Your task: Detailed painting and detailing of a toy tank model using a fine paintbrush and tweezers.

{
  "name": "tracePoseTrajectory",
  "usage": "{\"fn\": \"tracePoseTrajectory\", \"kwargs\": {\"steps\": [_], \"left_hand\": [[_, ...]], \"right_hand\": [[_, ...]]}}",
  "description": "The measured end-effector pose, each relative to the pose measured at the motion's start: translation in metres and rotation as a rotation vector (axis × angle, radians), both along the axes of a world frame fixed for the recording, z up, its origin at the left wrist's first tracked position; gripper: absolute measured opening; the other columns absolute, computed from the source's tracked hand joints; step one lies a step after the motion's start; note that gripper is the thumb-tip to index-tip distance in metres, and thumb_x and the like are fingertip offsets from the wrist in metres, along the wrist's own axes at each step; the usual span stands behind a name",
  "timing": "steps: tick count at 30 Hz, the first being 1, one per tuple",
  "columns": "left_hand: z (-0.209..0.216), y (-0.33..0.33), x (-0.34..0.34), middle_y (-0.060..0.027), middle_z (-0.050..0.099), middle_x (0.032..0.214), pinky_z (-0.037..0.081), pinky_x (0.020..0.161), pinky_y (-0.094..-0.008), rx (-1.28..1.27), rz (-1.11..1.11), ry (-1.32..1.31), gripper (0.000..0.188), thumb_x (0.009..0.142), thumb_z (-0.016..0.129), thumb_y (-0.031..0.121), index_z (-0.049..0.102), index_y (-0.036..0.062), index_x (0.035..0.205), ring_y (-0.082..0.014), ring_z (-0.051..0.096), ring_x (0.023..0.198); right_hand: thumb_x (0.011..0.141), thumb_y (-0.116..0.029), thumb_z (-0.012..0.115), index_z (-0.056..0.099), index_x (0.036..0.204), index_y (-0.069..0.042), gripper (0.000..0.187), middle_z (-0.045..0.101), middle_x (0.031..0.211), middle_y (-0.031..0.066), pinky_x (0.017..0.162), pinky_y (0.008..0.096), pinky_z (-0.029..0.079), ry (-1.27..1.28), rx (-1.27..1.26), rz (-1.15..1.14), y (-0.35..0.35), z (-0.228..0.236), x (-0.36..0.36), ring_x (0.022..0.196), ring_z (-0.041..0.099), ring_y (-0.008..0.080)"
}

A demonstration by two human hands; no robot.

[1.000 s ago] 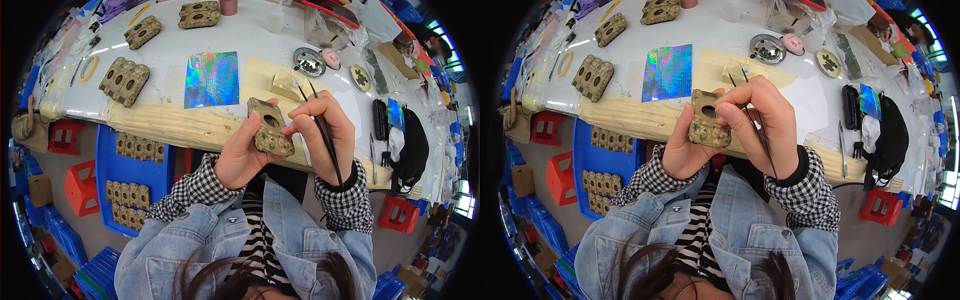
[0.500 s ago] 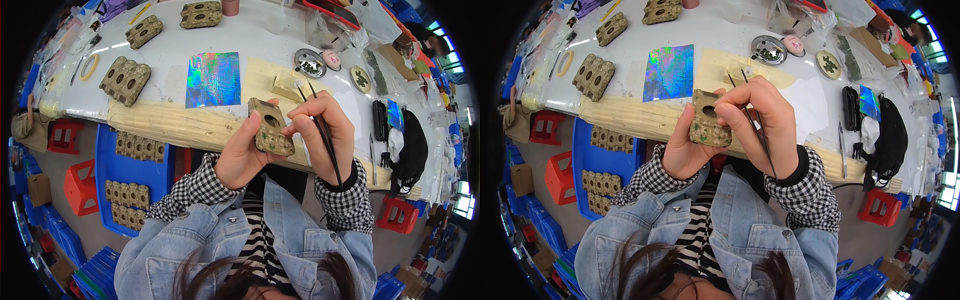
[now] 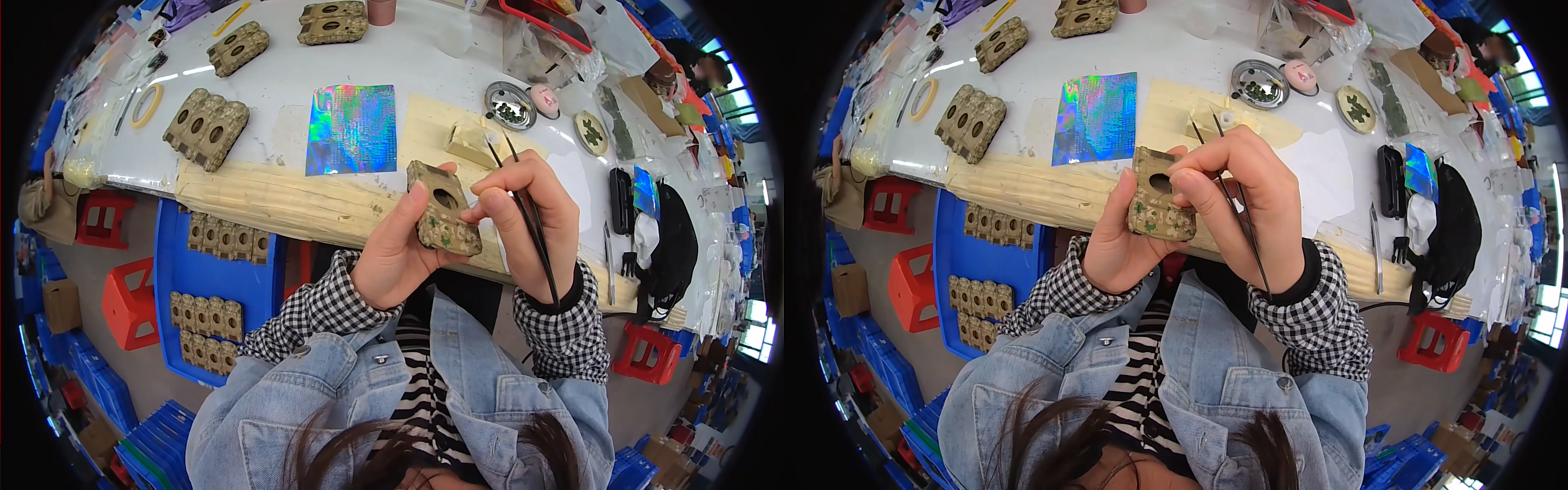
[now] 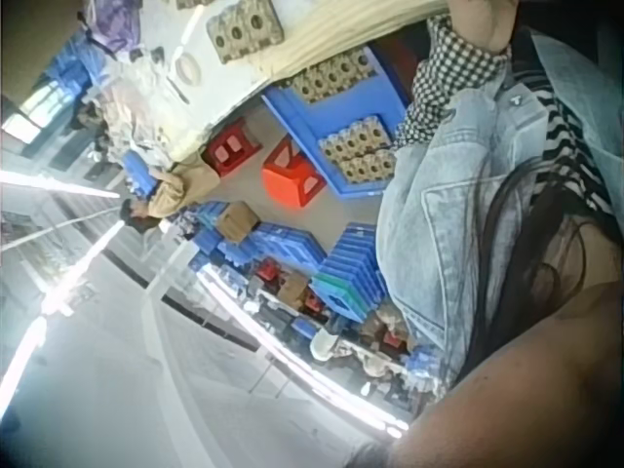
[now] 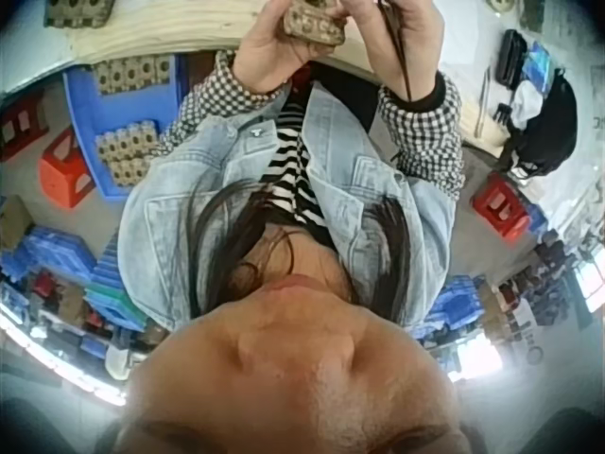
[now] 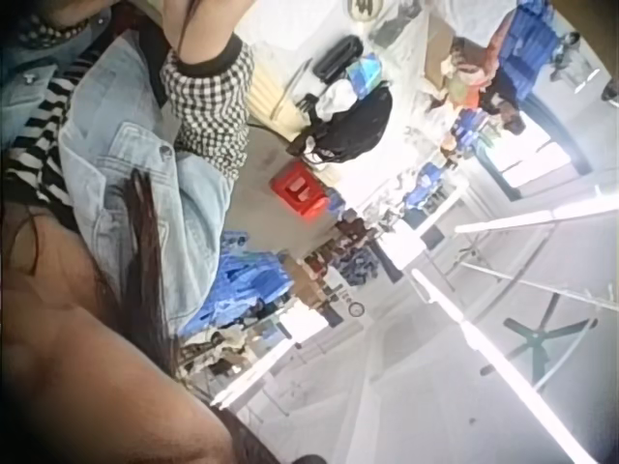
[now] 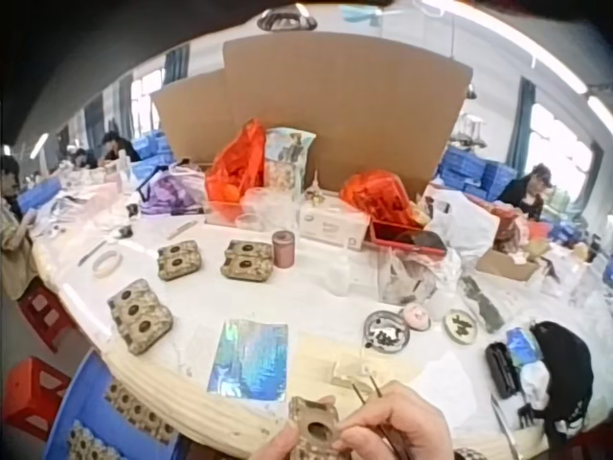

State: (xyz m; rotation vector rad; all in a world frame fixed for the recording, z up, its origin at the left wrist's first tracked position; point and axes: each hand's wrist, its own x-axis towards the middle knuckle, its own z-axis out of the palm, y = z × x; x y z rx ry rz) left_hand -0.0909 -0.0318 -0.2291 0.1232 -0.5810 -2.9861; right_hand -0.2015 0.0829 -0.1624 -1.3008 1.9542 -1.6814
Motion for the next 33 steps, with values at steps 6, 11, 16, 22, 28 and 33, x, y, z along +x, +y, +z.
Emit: {"fn": "tracePoseTrajectory", "kwargs": {"steps": [6,11,16,22,28,33], "left_hand": [[-0.007,0.000,0.000,-0.0068,0.054,0.120,0.055,0.078,-0.0324,0.001,-0.001,-0.002,0.056,0.100,0.031,0.048,0.027,0.0125,0.143,-0.0169,0.058,0.104],[-0.005,-0.002,0.000,-0.0081,0.055,0.116,0.056,0.080,-0.0340,0.028,-0.018,0.015,0.054,0.100,0.035,0.046,0.029,0.0126,0.142,-0.0176,0.060,0.103],[-0.014,-0.006,-0.001,-0.0097,0.055,0.117,0.055,0.081,-0.0346,0.170,-0.050,0.117,0.057,0.100,0.033,0.047,0.026,0.0127,0.145,-0.0194,0.059,0.104],[-0.014,-0.007,-0.001,-0.0204,0.055,0.114,0.053,0.083,-0.0342,0.258,-0.003,0.171,0.071,0.098,0.033,0.054,0.011,0.0098,0.149,-0.0246,0.058,0.098],[-0.015,-0.006,-0.001,-0.0195,0.056,0.119,0.055,0.085,-0.0363,0.288,-0.016,0.217,0.060,0.099,0.031,0.049,0.022,0.0120,0.146,-0.0237,0.059,0.107],[-0.016,-0.005,-0.001,-0.0199,0.055,0.119,0.054,0.087,-0.0355,0.296,-0.036,0.201,0.067,0.098,0.031,0.053,0.016,0.0107,0.148,-0.0254,0.059,0.104]], "right_hand": [[0.093,-0.008,0.058,0.057,0.093,0.002,0.009,0.060,0.084,0.0059,0.068,0.0211,0.048,-0.243,-0.087,0.015,0.000,-0.002,0.000,0.074,0.062,0.0103],[0.091,-0.007,0.061,0.059,0.092,0.002,0.009,0.060,0.082,0.0040,0.067,0.0221,0.046,-0.027,-0.122,-0.208,0.003,-0.003,-0.020,0.072,0.059,0.0096],[0.083,-0.003,0.068,0.064,0.085,0.001,0.006,0.059,0.076,0.0075,0.062,0.0258,0.045,0.513,-0.033,-0.420,-0.001,-0.012,-0.048,0.067,0.057,0.0155],[0.076,-0.005,0.072,0.066,0.082,-0.004,0.008,0.060,0.075,0.0069,0.062,0.0322,0.044,0.691,0.007,-0.465,-0.010,-0.025,-0.059,0.070,0.056,0.0231],[0.075,-0.003,0.072,0.066,0.083,-0.003,0.010,0.059,0.074,0.0079,0.063,0.0320,0.044,0.766,-0.048,-0.463,-0.010,-0.026,-0.059,0.071,0.056,0.0230],[0.080,0.001,0.067,0.064,0.089,0.001,0.010,0.060,0.079,0.0077,0.067,0.0265,0.043,0.397,-0.161,-0.366,0.007,0.003,-0.029,0.071,0.055,0.0167]]}}
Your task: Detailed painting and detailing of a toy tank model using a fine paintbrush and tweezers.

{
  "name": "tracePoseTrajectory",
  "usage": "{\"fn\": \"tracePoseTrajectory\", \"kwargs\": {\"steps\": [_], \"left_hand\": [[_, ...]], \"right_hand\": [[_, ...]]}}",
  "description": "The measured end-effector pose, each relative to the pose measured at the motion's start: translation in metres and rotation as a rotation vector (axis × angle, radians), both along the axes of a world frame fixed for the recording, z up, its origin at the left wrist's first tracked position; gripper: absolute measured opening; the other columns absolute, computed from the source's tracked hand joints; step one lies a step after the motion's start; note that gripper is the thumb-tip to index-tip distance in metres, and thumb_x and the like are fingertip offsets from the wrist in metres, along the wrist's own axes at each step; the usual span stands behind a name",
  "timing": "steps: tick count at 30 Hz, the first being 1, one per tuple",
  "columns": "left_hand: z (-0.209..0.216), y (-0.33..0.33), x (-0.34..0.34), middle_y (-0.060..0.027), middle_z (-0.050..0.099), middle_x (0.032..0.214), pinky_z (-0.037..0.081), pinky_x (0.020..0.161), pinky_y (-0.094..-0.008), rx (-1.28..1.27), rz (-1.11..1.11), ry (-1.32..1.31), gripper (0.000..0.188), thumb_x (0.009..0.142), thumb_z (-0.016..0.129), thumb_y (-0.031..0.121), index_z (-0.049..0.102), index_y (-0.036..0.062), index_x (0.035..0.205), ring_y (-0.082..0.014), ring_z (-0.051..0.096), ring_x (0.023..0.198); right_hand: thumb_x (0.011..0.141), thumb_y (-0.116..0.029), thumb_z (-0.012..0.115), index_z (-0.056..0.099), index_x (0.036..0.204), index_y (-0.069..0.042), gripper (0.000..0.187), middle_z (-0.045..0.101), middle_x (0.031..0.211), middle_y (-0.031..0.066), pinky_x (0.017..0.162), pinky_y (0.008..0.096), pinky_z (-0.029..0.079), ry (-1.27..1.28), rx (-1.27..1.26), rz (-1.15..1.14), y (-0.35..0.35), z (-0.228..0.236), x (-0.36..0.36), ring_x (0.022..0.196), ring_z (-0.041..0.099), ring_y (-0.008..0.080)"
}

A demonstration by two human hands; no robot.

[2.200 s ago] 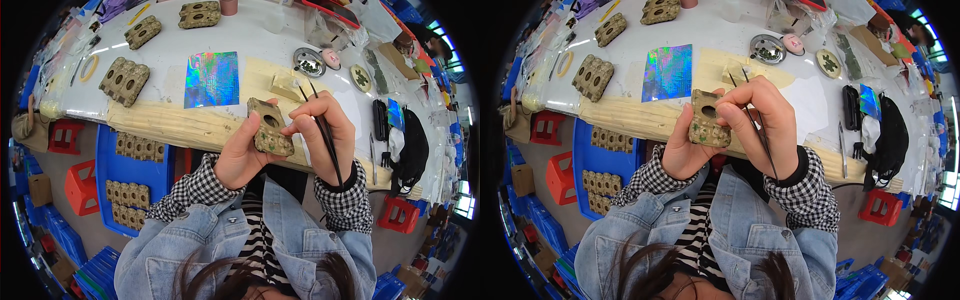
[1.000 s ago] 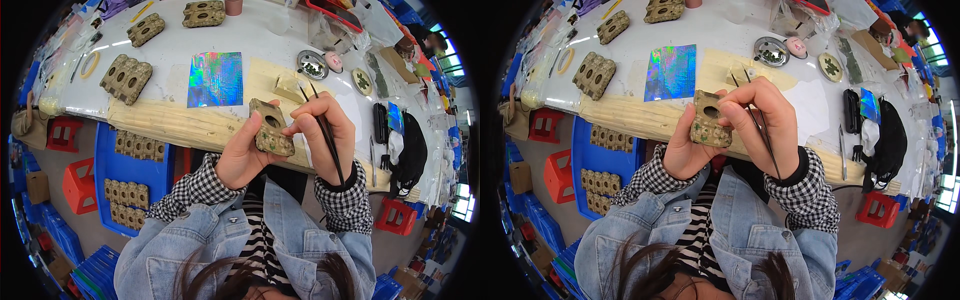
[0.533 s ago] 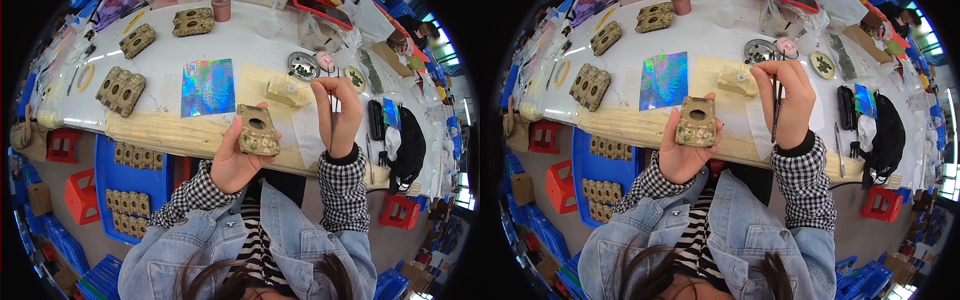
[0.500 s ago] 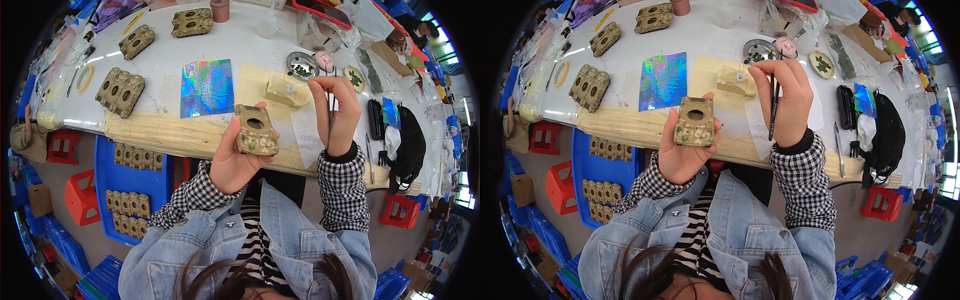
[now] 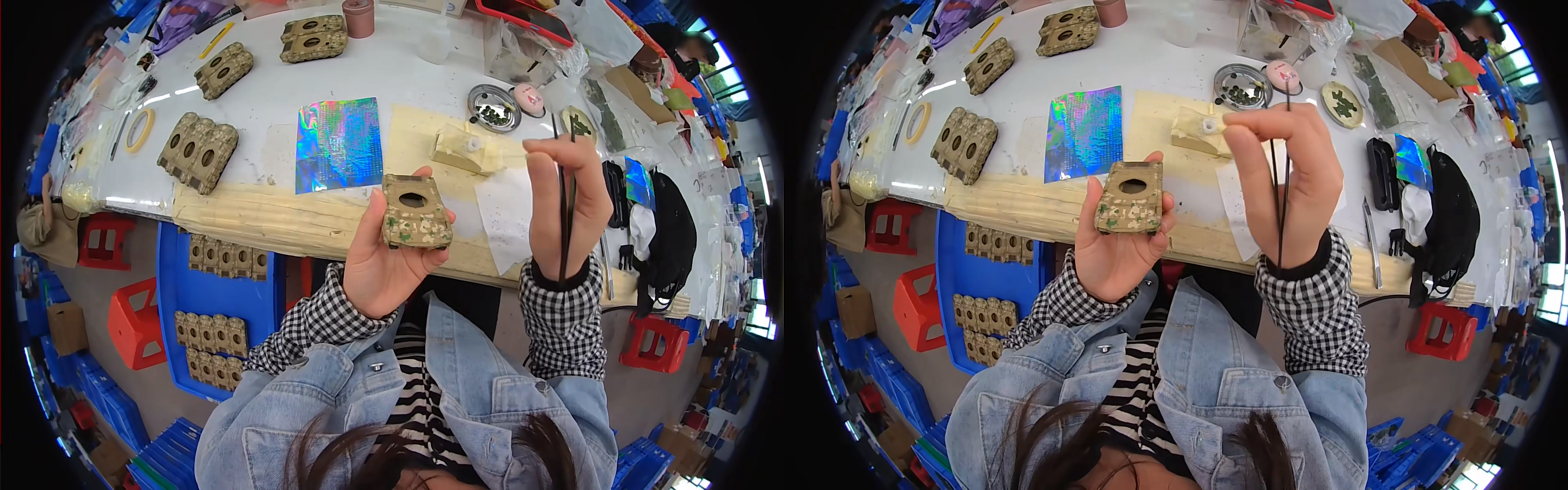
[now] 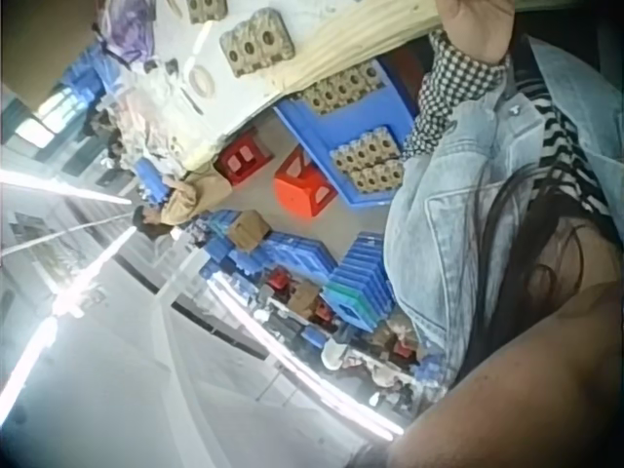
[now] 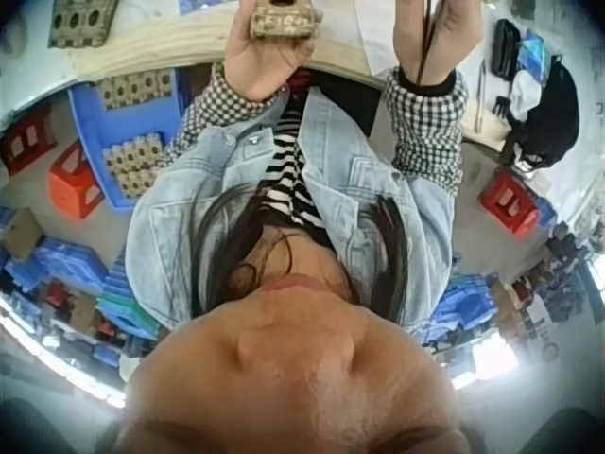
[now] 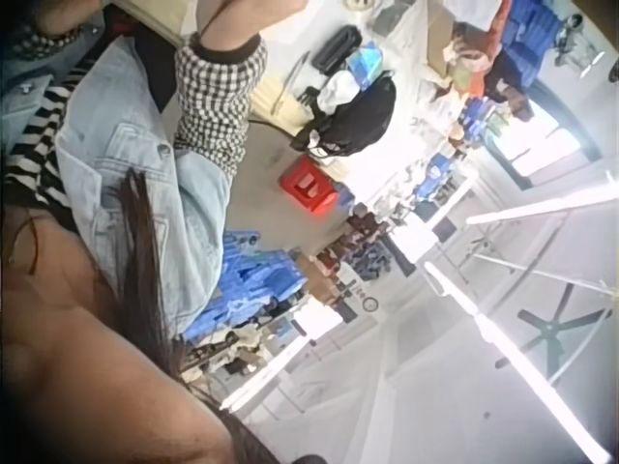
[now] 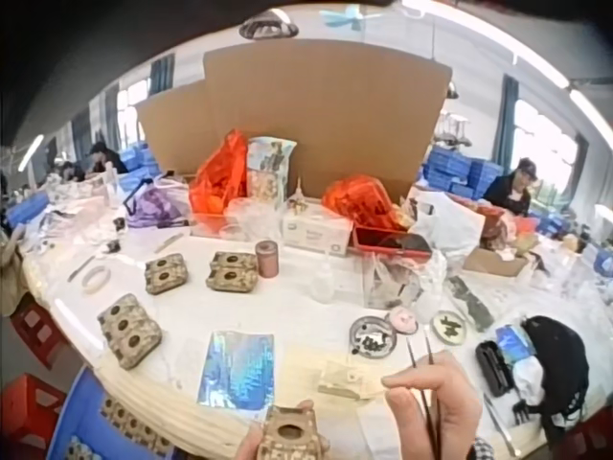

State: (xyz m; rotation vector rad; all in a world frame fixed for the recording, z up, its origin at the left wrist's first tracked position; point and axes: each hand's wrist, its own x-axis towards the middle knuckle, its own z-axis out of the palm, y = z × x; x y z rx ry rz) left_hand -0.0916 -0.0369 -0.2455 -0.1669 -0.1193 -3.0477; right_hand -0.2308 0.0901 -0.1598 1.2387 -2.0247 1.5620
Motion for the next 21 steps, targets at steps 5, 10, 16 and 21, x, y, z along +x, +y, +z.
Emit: {"fn": "tracePoseTrajectory", "kwargs": {"steps": [5,10,16,21], "left_hand": [[0.006,0.004,0.002,-0.0137,0.052,0.126,0.054,0.087,-0.0361,-0.013,-0.014,-0.058,0.058,0.100,0.030,0.048,0.024,0.0132,0.145,-0.0218,0.055,0.113],[0.010,0.007,0.003,-0.0108,0.050,0.128,0.054,0.088,-0.0356,-0.014,-0.002,-0.077,0.056,0.100,0.029,0.048,0.026,0.0146,0.145,-0.0209,0.054,0.115],[0.012,0.007,0.004,-0.0097,0.050,0.127,0.054,0.088,-0.0357,-0.025,-0.012,-0.095,0.055,0.100,0.029,0.048,0.028,0.0154,0.144,-0.0201,0.054,0.115],[0.009,0.006,0.004,-0.0088,0.050,0.128,0.054,0.088,-0.0359,-0.021,-0.017,-0.084,0.053,0.100,0.029,0.047,0.028,0.0157,0.143,-0.0202,0.054,0.116]], "right_hand": [[0.083,0.001,0.065,0.064,0.091,0.000,0.008,0.061,0.084,0.0090,0.069,0.0261,0.044,-0.175,0.067,0.339,-0.002,0.003,0.025,0.074,0.054,0.0164],[0.084,-0.001,0.065,0.062,0.091,0.000,0.007,0.056,0.083,0.0076,0.065,0.0248,0.045,-0.351,0.084,0.349,-0.008,-0.006,0.036,0.072,0.054,0.0139],[0.084,-0.001,0.065,0.062,0.089,0.000,0.006,0.057,0.083,0.0080,0.065,0.0246,0.045,-0.394,0.054,0.345,-0.012,-0.008,0.038,0.072,0.054,0.0135],[0.083,0.000,0.065,0.062,0.089,0.000,0.007,0.058,0.084,0.0084,0.065,0.0249,0.045,-0.348,0.086,0.340,-0.012,-0.008,0.037,0.072,0.054,0.0143]]}}
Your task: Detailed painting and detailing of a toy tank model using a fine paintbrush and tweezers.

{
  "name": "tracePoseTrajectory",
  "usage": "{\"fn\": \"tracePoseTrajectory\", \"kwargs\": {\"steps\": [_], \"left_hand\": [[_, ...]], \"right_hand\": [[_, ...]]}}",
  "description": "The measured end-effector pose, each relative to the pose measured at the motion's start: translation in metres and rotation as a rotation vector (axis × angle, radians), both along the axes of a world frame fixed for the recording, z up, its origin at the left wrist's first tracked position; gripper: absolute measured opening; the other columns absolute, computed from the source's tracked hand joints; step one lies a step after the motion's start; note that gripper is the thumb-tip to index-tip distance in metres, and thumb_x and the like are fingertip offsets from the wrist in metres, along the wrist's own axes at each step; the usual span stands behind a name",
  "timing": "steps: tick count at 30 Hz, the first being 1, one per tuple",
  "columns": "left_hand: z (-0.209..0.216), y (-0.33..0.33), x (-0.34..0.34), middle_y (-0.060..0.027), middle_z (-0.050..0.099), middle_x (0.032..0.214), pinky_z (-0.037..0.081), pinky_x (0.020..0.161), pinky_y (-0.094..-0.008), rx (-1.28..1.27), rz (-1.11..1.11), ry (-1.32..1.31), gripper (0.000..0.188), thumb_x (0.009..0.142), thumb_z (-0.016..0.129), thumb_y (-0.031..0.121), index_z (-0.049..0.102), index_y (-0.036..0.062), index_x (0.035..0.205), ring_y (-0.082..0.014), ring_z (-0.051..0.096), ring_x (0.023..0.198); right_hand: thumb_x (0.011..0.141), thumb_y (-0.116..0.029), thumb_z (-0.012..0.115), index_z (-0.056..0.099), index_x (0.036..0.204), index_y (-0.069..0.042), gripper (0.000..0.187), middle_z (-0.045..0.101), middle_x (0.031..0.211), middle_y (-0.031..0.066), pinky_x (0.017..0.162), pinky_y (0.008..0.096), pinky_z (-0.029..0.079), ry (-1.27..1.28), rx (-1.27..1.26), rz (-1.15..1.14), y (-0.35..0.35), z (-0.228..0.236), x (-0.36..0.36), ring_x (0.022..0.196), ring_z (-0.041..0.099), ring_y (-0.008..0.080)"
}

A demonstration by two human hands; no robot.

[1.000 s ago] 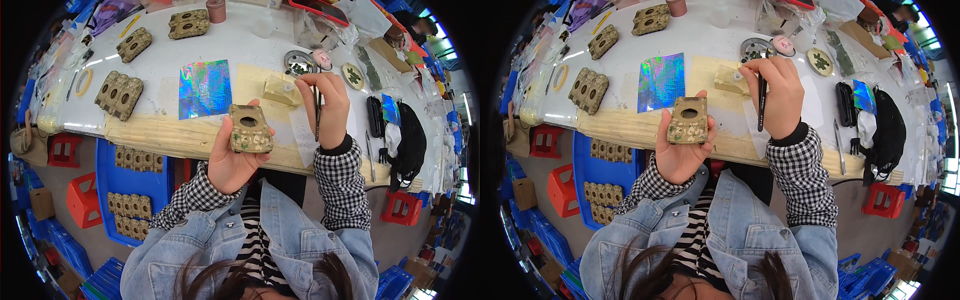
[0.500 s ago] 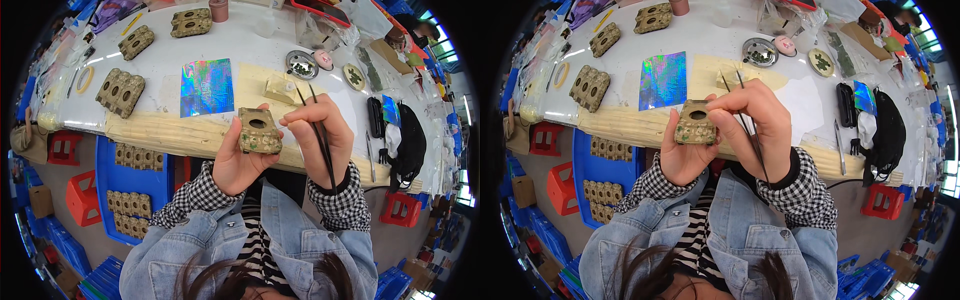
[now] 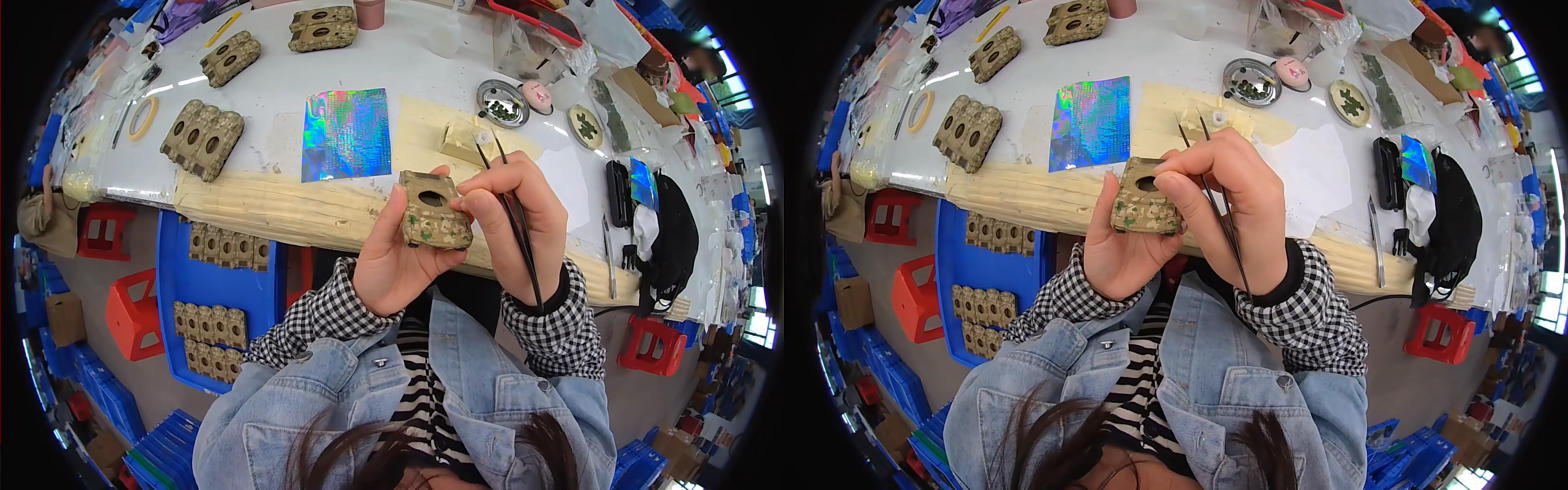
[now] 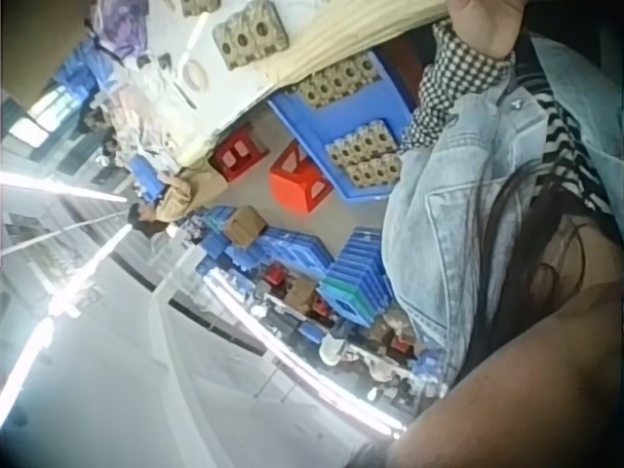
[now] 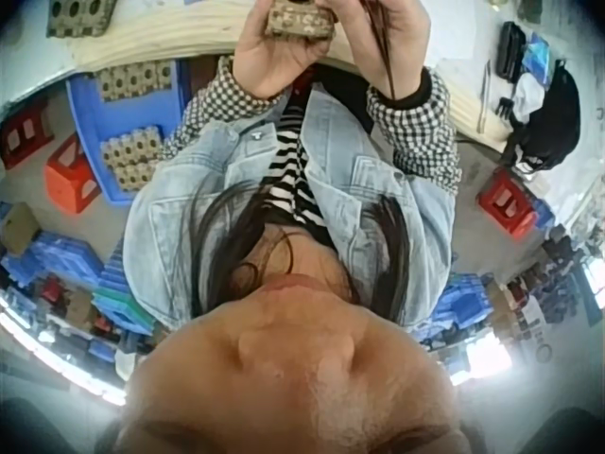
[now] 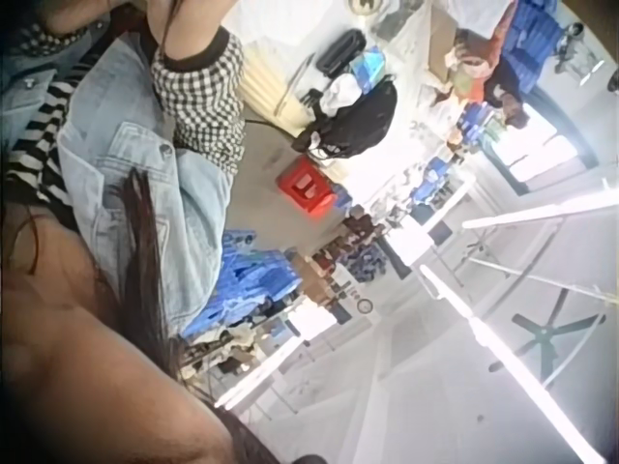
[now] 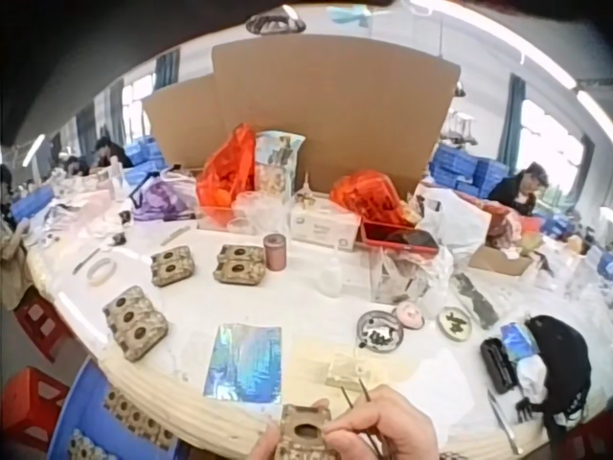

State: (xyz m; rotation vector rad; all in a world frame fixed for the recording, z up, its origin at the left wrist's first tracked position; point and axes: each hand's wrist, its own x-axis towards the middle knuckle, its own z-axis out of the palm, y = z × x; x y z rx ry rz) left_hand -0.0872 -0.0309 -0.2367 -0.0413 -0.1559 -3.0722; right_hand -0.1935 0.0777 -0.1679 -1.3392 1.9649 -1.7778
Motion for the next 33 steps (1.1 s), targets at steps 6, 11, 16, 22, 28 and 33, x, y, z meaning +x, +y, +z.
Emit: {"fn": "tracePoseTrajectory", "kwargs": {"steps": [6,11,16,22,28,33], "left_hand": [[-0.002,-0.002,0.000,-0.0088,0.050,0.128,0.054,0.089,-0.0361,0.003,-0.004,0.017,0.053,0.101,0.029,0.047,0.028,0.0157,0.143,-0.0203,0.053,0.116],[-0.007,-0.002,-0.001,-0.0101,0.051,0.127,0.054,0.088,-0.0368,0.010,-0.010,0.062,0.055,0.100,0.030,0.047,0.026,0.0150,0.144,-0.0209,0.054,0.116],[-0.008,-0.005,0.001,-0.0116,0.052,0.125,0.054,0.088,-0.0382,0.014,-0.014,0.067,0.059,0.100,0.031,0.048,0.022,0.0123,0.146,-0.0220,0.054,0.115],[-0.013,-0.006,-0.001,-0.0179,0.053,0.124,0.053,0.090,-0.0401,0.044,-0.019,0.153,0.062,0.099,0.032,0.048,0.018,0.0105,0.147,-0.0266,0.056,0.112],[-0.006,-0.008,0.003,-0.0218,0.052,0.124,0.049,0.097,-0.0413,0.011,0.027,0.123,0.068,0.098,0.033,0.050,0.011,0.0091,0.148,-0.0327,0.053,0.117],[-0.012,-0.009,0.007,-0.0228,0.048,0.129,0.047,0.099,-0.0434,0.008,-0.018,0.184,0.074,0.097,0.036,0.052,0.007,0.0069,0.148,-0.0344,0.052,0.118]], "right_hand": [[0.084,-0.001,0.065,0.061,0.089,0.000,0.007,0.059,0.084,0.0084,0.065,0.0244,0.045,-0.010,0.022,-0.011,-0.002,-0.001,0.000,0.072,0.054,0.0137],[0.090,-0.004,0.060,0.059,0.092,0.001,0.006,0.060,0.086,0.0070,0.068,0.0231,0.046,-0.223,-0.064,0.028,-0.002,-0.003,-0.001,0.076,0.058,0.0107],[0.091,-0.007,0.061,0.060,0.091,0.002,0.008,0.060,0.078,0.0038,0.065,0.0230,0.045,0.045,-0.062,-0.261,0.001,0.000,-0.033,0.070,0.056,0.0098],[0.080,-0.004,0.069,0.064,0.083,-0.001,0.006,0.059,0.076,0.0090,0.062,0.0298,0.044,0.611,0.024,-0.458,-0.007,-0.016,-0.068,0.068,0.056,0.0214],[0.078,-0.008,0.071,0.065,0.086,-0.002,0.012,0.060,0.077,0.0096,0.067,0.0341,0.046,0.721,0.149,-0.422,-0.008,-0.029,-0.074,0.075,0.057,0.0265],[0.088,-0.015,0.064,0.065,0.098,0.000,0.017,0.063,0.083,0.0108,0.072,0.0308,0.046,0.534,0.096,-0.340,0.013,-0.011,-0.072,0.079,0.058,0.0215]]}}
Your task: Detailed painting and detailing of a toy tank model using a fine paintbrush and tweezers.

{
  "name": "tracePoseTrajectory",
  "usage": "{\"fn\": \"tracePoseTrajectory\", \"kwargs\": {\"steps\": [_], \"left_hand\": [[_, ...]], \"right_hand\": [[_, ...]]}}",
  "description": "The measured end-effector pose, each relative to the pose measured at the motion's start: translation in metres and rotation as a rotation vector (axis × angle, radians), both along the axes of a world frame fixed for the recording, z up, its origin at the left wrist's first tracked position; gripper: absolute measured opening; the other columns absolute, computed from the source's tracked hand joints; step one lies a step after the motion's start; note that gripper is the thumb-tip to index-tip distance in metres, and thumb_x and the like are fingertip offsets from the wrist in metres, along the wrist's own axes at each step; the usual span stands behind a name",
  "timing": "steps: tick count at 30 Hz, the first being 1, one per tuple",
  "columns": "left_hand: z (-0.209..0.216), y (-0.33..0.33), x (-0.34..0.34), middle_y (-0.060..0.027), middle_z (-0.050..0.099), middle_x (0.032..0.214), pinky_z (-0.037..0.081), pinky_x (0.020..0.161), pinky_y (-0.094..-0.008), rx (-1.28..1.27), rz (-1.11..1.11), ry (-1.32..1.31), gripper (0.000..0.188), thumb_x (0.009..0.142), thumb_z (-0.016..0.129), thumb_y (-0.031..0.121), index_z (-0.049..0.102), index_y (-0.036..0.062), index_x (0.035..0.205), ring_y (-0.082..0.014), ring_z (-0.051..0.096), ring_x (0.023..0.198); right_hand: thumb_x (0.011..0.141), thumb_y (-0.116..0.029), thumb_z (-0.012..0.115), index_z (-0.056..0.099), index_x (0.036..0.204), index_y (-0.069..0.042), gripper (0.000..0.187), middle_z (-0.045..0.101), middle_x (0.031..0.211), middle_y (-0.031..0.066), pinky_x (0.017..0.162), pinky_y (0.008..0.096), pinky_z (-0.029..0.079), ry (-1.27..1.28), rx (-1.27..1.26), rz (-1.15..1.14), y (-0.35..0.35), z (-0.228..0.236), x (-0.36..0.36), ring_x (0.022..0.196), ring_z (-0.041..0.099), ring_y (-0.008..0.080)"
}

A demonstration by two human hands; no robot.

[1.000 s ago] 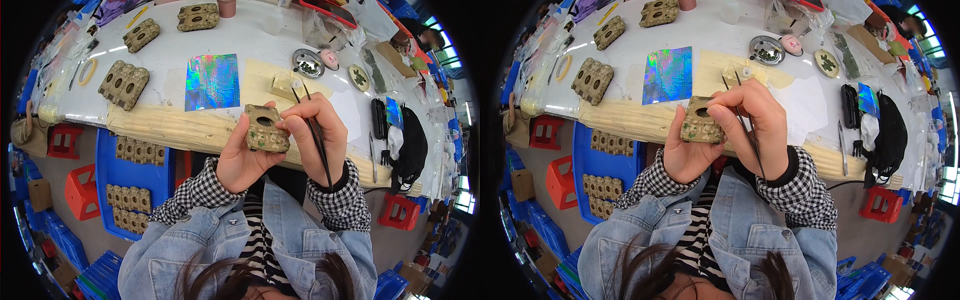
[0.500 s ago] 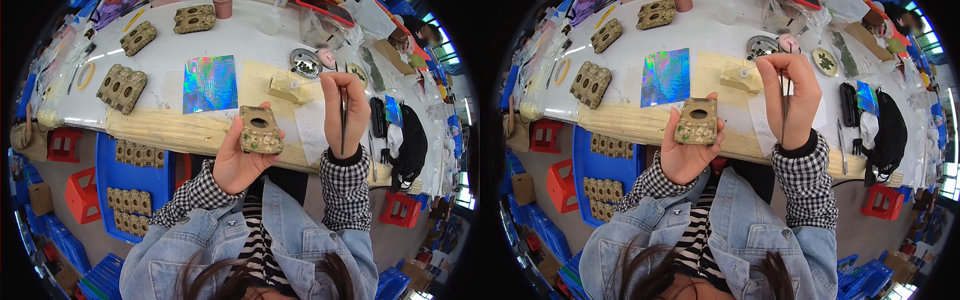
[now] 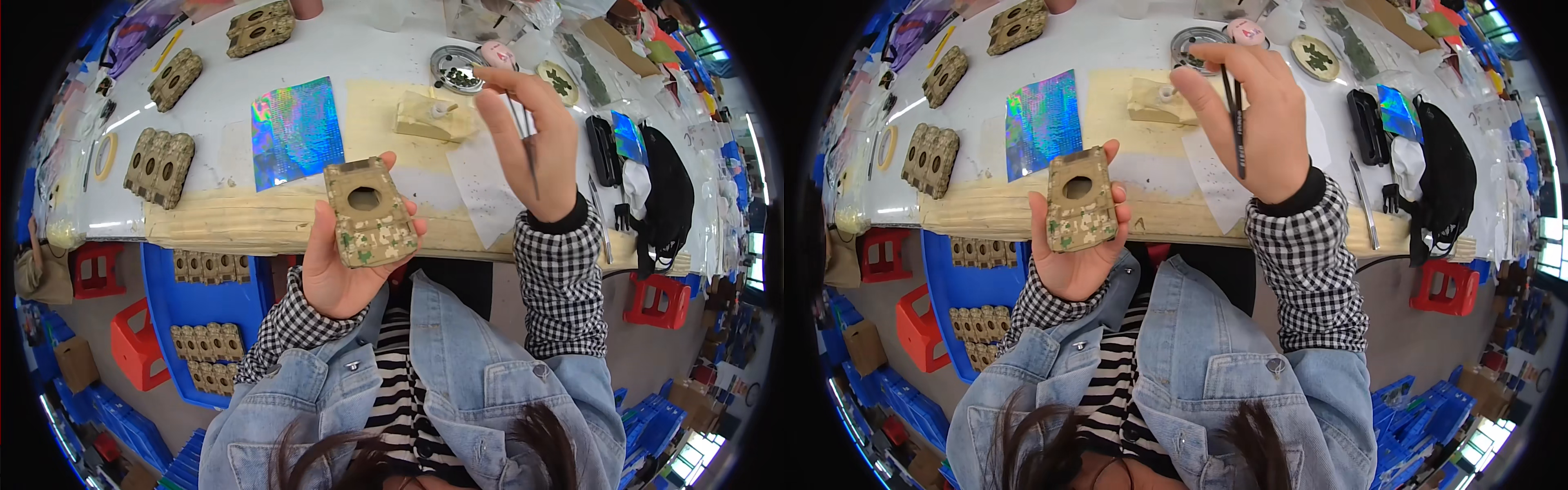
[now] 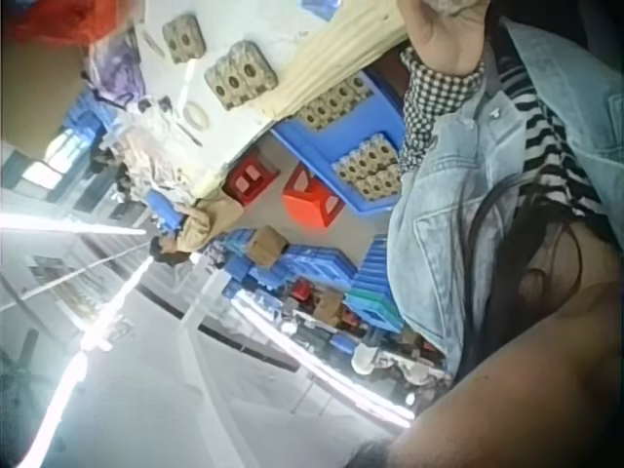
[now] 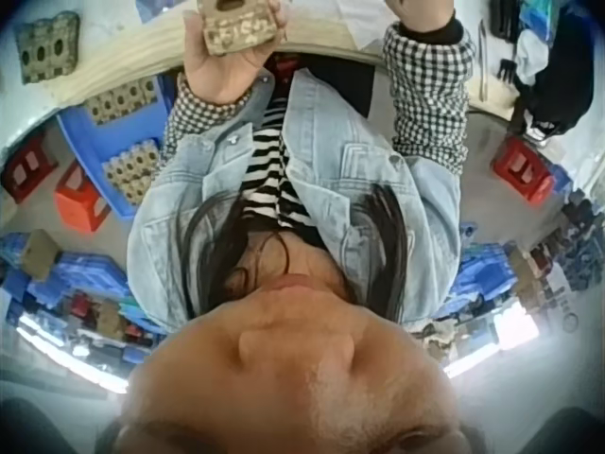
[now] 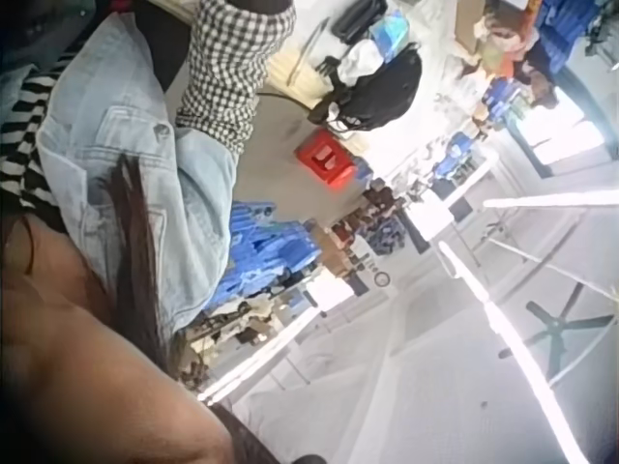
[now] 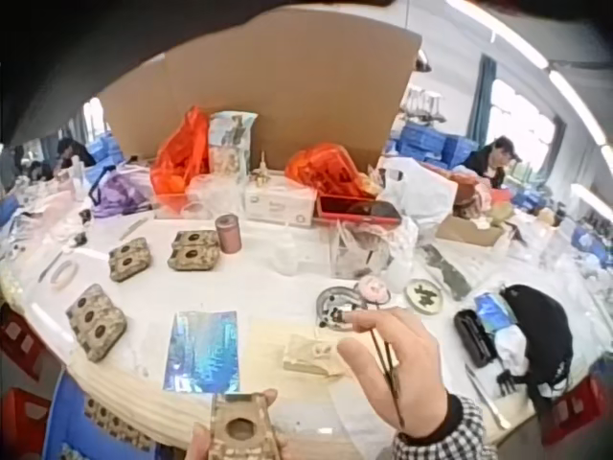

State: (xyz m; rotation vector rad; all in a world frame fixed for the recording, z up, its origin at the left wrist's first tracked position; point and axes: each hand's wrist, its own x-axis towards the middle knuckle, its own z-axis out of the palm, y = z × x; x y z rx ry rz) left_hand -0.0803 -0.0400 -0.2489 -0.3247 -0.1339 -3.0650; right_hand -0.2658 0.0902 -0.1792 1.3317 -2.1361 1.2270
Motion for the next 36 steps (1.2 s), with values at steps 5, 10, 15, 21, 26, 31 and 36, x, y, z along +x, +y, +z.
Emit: {"fn": "tracePoseTrajectory", "kwargs": {"steps": [5,10,15,21,26,31,36], "left_hand": [[-0.002,0.006,0.003,-0.0177,0.024,0.148,0.045,0.100,-0.0469,-0.240,-0.058,-0.077,0.074,0.096,0.040,0.049,0.010,0.0060,0.148,-0.0353,0.034,0.133],[0.009,0.015,-0.003,-0.0112,0.013,0.153,0.045,0.099,-0.0505,-0.375,-0.184,-0.167,0.082,0.092,0.051,0.047,0.009,0.0040,0.148,-0.0326,0.021,0.140],[0.012,0.027,-0.010,-0.0110,0.015,0.152,0.045,0.098,-0.0524,-0.407,-0.218,-0.219,0.088,0.089,0.058,0.046,0.008,0.0037,0.147,-0.0314,0.017,0.142],[0.015,0.030,-0.011,-0.0221,0.014,0.150,0.049,0.094,-0.0479,-0.483,-0.191,-0.286,0.095,0.086,0.061,0.050,0.005,0.0044,0.148,-0.0311,0.034,0.130],[0.013,0.026,-0.009,-0.0221,0.015,0.152,0.045,0.098,-0.0521,-0.454,-0.325,-0.264,0.101,0.082,0.065,0.051,0.005,0.0040,0.148,-0.0291,0.028,0.138],[0.017,0.031,-0.010,-0.0226,0.014,0.152,0.047,0.095,-0.0510,-0.474,-0.221,-0.262,0.099,0.083,0.066,0.048,0.006,0.0040,0.148,-0.0321,0.027,0.137],[0.012,0.040,-0.012,-0.0208,0.015,0.151,0.060,0.079,-0.0473,-0.449,-0.062,-0.256,0.088,0.086,0.063,0.044,0.014,0.0052,0.147,-0.0468,0.006,0.139]], "right_hand": [[0.102,-0.034,0.034,0.052,0.120,0.004,0.046,0.063,0.095,0.0109,0.087,0.0289,0.042,-0.423,-0.092,0.073,0.051,0.014,0.018,0.090,0.057,0.0158],[0.092,-0.011,0.058,0.043,0.125,0.003,0.039,0.068,0.096,0.0138,0.085,0.0282,0.045,-0.676,0.050,0.037,0.098,-0.012,0.043,0.089,0.061,0.0146],[0.084,-0.004,0.068,0.066,0.101,0.005,0.019,0.069,0.092,0.0130,0.076,0.0263,0.048,-0.919,-0.025,-0.053,0.112,-0.035,0.061,0.086,0.062,0.0132],[0.086,-0.008,0.066,0.068,0.099,0.002,0.017,0.068,0.087,0.0101,0.072,0.0256,0.047,-0.738,-0.032,0.013,0.108,-0.049,0.058,0.080,0.060,0.0141],[0.091,-0.010,0.061,0.067,0.098,0.004,0.016,0.067,0.087,0.0098,0.071,0.0238,0.048,-0.852,-0.081,-0.059,0.102,-0.054,0.065,0.079,0.062,0.0132],[0.094,-0.009,0.058,0.066,0.099,0.006,0.018,0.067,0.087,0.0092,0.070,0.0220,0.050,-0.917,-0.145,-0.118,0.093,-0.051,0.068,0.077,0.063,0.0120],[0.093,-0.009,0.059,0.066,0.098,0.006,0.017,0.067,0.087,0.0090,0.069,0.0221,0.050,-0.907,-0.122,-0.123,0.092,-0.051,0.067,0.077,0.063,0.0116]]}}
